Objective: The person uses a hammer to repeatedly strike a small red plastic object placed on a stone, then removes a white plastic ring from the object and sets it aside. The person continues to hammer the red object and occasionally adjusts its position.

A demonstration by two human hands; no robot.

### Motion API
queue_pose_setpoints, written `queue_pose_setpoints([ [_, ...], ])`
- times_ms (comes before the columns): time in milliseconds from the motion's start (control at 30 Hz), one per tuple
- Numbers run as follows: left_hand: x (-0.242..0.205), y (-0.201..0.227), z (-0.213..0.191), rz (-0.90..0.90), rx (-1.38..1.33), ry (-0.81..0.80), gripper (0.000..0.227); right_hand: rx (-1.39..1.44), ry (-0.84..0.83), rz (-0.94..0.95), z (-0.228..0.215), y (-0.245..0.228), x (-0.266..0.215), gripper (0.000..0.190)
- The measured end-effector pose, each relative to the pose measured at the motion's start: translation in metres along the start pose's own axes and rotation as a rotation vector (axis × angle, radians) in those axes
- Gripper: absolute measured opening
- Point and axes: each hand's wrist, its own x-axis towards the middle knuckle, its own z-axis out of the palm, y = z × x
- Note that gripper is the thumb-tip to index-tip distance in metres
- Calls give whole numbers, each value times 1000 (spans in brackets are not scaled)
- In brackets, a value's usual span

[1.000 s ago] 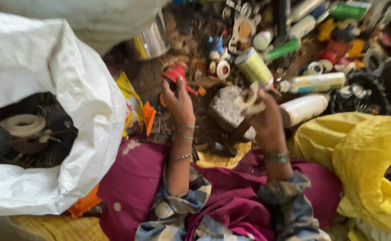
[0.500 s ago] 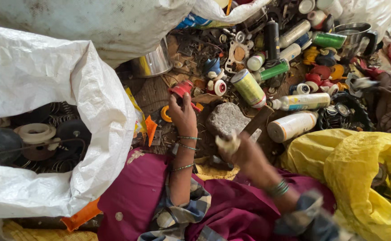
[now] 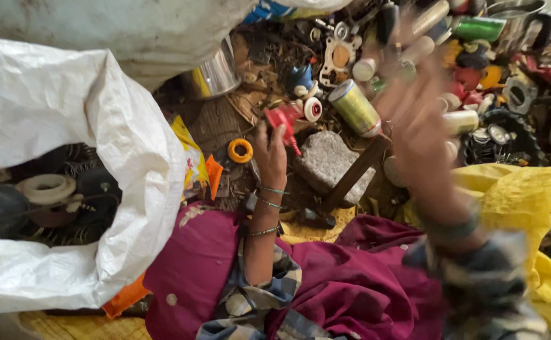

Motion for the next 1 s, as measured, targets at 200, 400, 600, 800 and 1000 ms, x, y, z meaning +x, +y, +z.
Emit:
queue_pose_setpoints([
  [200, -22, -9, 18, 9, -132, -254, 23, 473, -109, 655, 22, 25, -166, 36],
  [400, -71, -17, 45, -113, 23, -558, 38, 471, 170, 826, 27, 53, -243, 26],
  [600, -89, 3, 61, 101, 326, -538, 23, 543, 446, 873, 18, 102, -260, 17],
  [800, -79, 15, 52, 919, 813, -348, 22, 776, 457, 975, 18, 96, -254, 17],
  [1000, -75, -25, 53, 853, 1356, -598, 32, 758, 434, 979, 25, 98, -255, 16],
])
